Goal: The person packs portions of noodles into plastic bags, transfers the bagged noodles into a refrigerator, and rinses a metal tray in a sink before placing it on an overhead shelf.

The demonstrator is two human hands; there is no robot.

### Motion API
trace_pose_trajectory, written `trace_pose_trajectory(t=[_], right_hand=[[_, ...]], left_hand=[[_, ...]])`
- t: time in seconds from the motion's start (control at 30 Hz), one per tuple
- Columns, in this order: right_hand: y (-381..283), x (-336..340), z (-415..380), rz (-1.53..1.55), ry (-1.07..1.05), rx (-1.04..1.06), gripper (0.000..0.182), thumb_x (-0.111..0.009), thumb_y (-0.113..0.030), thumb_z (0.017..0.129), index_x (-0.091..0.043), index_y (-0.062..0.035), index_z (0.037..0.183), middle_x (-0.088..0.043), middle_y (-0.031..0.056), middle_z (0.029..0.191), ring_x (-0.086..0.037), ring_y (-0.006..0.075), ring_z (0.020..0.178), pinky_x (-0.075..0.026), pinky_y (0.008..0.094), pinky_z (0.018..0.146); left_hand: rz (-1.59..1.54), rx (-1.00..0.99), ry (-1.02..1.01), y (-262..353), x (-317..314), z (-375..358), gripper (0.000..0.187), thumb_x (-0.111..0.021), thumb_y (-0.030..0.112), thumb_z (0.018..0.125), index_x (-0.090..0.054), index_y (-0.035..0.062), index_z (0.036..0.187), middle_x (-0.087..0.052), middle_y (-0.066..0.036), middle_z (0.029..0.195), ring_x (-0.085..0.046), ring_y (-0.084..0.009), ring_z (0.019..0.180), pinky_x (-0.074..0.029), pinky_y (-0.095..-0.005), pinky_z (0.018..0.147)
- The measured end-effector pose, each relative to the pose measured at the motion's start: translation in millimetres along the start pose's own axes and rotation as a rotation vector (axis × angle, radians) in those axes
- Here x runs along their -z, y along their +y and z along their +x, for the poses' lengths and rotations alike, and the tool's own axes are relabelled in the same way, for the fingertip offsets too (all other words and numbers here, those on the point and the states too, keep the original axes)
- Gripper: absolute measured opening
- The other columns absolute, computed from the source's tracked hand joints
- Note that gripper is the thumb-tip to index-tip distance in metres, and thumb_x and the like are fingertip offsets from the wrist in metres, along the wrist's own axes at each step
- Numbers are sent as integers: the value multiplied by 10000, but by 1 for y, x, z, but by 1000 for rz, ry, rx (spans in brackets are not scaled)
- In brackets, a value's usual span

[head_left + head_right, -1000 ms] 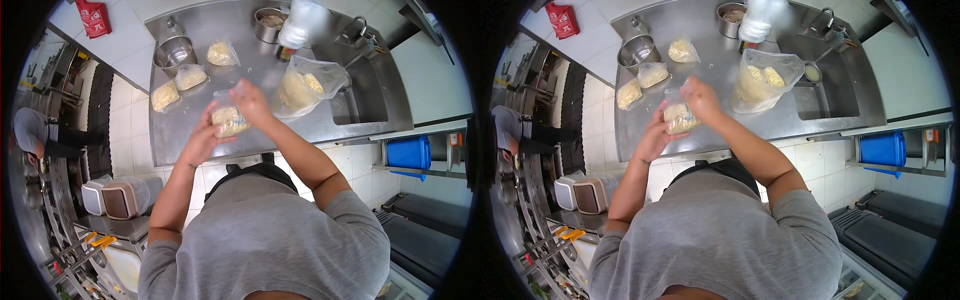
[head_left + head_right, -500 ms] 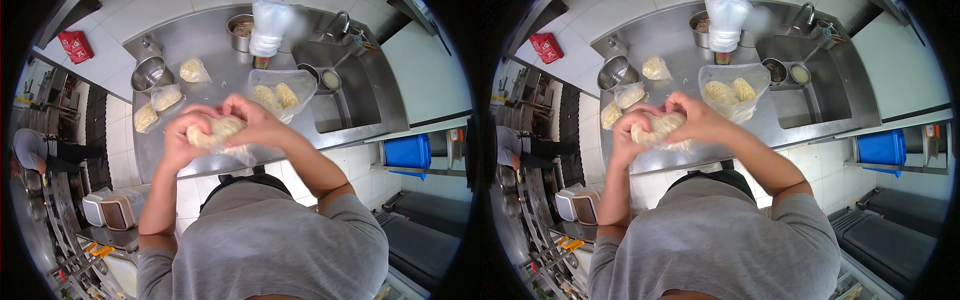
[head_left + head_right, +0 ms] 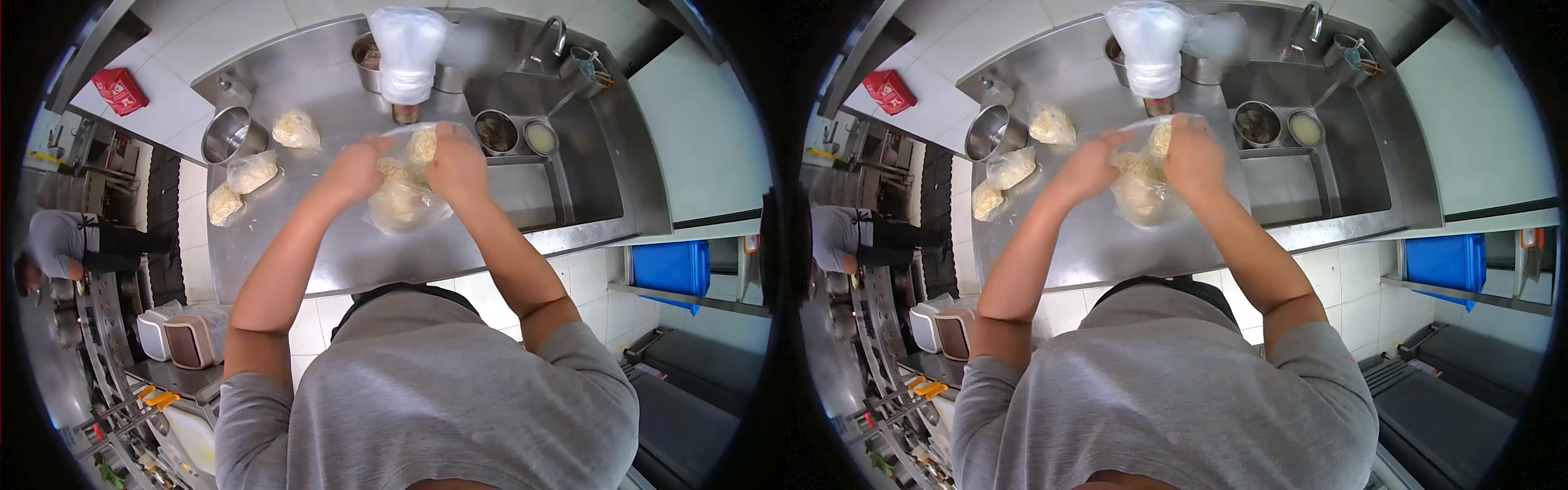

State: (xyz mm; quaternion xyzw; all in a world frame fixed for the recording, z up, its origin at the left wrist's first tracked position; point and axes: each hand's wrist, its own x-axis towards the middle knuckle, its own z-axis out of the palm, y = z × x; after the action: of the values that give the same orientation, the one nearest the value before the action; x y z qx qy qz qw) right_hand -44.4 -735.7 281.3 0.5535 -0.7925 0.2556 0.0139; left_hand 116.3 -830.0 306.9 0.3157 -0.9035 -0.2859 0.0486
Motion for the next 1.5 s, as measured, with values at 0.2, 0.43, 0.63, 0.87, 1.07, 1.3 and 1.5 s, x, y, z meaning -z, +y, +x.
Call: trace_pose_trajectory(t=[0.2,0.43,0.63,0.87,1.07,1.3,1.5], right_hand=[[-25,10,-35,-6,-300,169,260,-581,-117,705,-561,-29,949,-574,192,898,-540,312,873,-469,382,677],[-18,-23,-39,-122,-442,253,254,-572,-147,756,-576,-29,980,-560,221,969,-546,327,925,-471,406,776],[-25,66,-7,408,-410,270,269,-630,-176,777,-584,-42,1006,-592,156,987,-570,320,924,-460,389,788],[-70,56,-30,688,-643,475,241,-598,-183,811,-575,-59,1016,-602,141,967,-581,320,890,-458,387,770],[-95,52,-32,740,-732,413,230,-591,-175,807,-580,-52,1001,-616,142,920,-595,312,852,-469,389,755],[-163,-26,-34,346,-218,427,325,-630,-105,736,-582,-64,1054,-463,190,1252,-432,381,1147,-405,428,913],[-141,-89,-58,171,-414,631,297,-664,-91,672,-583,-68,957,-398,211,1325,-351,381,1243,-315,490,998]], left_hand=[[-362,10,3,0,4,-12,707,-509,-66,621,-446,83,1309,-483,-176,1272,-563,-136,718,-472,-260,623],[-585,128,-20,11,15,-18,594,-532,-49,663,-514,67,1246,-554,-83,1182,-525,-77,609,-442,-215,531],[-591,481,670,-120,39,26,308,-621,176,781,-611,11,1041,-595,-122,1002,-598,-154,764,-474,-278,625],[224,842,779,-254,-14,81,397,-654,369,743,-639,-8,868,-631,-199,880,-597,-332,912,-442,-430,836],[-302,527,540,-231,39,27,314,-541,289,838,-619,-8,775,-625,-149,667,-617,-301,644,-468,-420,621],[-405,459,519,-152,24,-85,347,-491,271,880,-609,-10,713,-565,-98,527,-550,-177,466,-438,-339,489],[-305,569,350,-137,-7,-166,290,-533,220,779,-594,-12,615,-549,-138,503,-569,-228,480,-444,-363,514]])
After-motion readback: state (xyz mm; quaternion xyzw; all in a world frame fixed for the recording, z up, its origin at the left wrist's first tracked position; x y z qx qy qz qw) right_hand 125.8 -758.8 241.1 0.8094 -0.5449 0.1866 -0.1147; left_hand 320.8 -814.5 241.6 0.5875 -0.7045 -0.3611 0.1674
